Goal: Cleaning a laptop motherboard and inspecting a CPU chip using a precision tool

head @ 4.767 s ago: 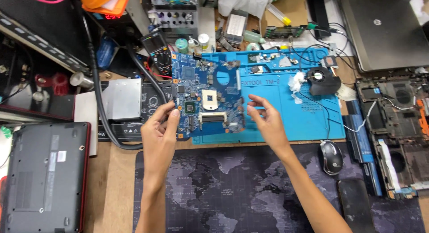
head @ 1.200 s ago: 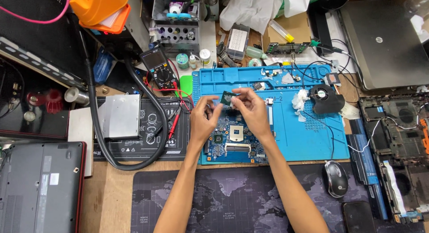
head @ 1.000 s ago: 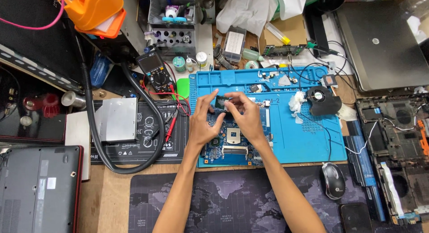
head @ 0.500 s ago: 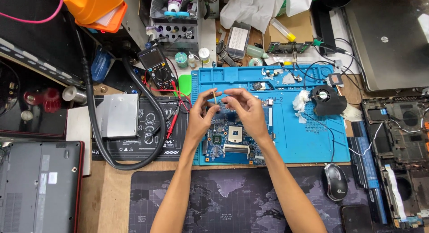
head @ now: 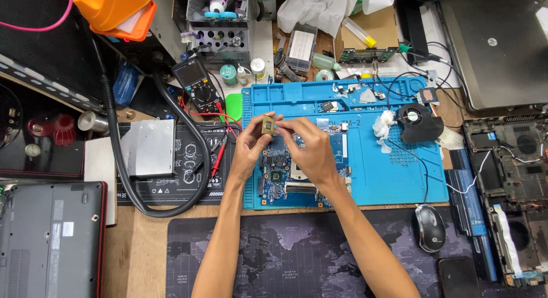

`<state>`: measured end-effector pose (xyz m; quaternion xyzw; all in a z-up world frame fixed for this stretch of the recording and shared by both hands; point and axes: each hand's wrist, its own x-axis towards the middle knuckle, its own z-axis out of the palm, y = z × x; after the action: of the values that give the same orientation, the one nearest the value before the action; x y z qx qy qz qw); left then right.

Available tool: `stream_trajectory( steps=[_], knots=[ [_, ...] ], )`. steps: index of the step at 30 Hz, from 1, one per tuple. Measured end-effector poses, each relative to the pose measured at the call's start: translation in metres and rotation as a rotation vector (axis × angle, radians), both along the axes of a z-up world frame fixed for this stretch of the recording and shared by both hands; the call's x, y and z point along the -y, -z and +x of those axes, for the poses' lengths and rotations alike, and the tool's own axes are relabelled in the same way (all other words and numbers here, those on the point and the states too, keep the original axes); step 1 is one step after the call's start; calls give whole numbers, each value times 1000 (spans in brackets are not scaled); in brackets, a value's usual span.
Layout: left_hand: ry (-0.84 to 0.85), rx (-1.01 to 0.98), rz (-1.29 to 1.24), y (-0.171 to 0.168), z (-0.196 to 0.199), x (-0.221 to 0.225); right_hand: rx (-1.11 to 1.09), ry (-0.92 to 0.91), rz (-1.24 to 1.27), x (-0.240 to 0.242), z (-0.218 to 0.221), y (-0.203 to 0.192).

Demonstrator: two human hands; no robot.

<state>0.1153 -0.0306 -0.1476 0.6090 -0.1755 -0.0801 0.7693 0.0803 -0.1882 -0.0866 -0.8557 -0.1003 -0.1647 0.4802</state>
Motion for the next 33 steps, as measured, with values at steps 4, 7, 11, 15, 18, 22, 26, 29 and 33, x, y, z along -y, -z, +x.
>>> stream_trajectory(
  steps=[4, 7, 11, 15, 18, 22, 26, 29, 33],
  knots=[
    [33, 30, 36, 9, 2, 0, 38, 14, -92, -2, -1, 8],
    [50, 25, 33, 11, 3, -1, 35, 16, -153, -2, -1, 12],
    [51, 27, 56, 13, 4, -2, 54, 20, -187, -2, -1, 16],
    [38, 38, 66, 16, 5, -1, 59, 34, -190, -4, -2, 13],
    [23, 48, 81, 21, 7, -1, 61, 43, -207, -3, -2, 14],
    [22, 56, 97, 3, 3, -1, 66, 39, -220, -3, -3, 14],
    [17, 56, 107, -7, 1, -1, 67, 44, -225, 0, -1, 17],
    [19, 58, 108, -3, 2, -1, 62, 53, -229, 1, 0, 22],
    [24, 68, 105, 9, 5, -1, 53, 48, -218, 3, 1, 25]
  ],
)
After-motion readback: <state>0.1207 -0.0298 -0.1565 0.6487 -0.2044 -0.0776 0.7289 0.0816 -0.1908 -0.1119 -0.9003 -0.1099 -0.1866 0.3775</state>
